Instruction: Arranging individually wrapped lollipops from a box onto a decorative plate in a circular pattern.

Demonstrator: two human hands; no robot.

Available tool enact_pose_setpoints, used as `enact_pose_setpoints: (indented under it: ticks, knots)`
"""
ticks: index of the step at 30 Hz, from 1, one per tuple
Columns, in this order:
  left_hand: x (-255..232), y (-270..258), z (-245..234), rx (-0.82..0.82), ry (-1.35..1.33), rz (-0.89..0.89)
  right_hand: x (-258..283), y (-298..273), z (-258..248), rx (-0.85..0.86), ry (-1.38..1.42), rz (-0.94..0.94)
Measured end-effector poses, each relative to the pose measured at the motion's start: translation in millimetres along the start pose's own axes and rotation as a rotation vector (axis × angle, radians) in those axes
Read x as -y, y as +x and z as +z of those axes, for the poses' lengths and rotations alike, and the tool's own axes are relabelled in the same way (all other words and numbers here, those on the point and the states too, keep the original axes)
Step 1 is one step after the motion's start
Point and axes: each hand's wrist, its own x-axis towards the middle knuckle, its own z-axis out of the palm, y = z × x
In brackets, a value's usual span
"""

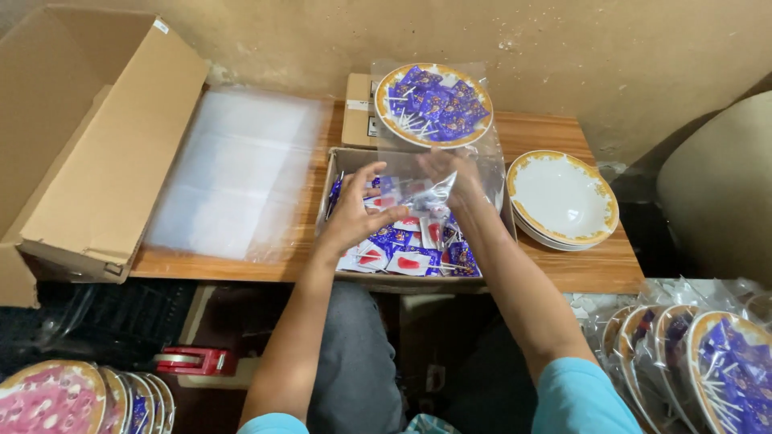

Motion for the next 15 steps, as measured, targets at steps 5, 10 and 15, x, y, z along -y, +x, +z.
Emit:
enact_pose_setpoints:
  ticks: [5, 10, 15]
  knots:
    - [0.4, 22.2, -2.7, -0.013, -0.426, -0.243, 51.8, -120.3, -1.5, 0.414, -0.548, -0.043]
    - [19.7, 51.3, 9.4, -0.055, -0.5, -0.382, 122.3, -134.4, -35.3, 0.586, -0.976, -0.2]
    - [33.6, 72.8, 21.9, -0.101, -0.568, -0.401, 97.1, -19.8, -99.6, -0.055, -0.854, -0.583]
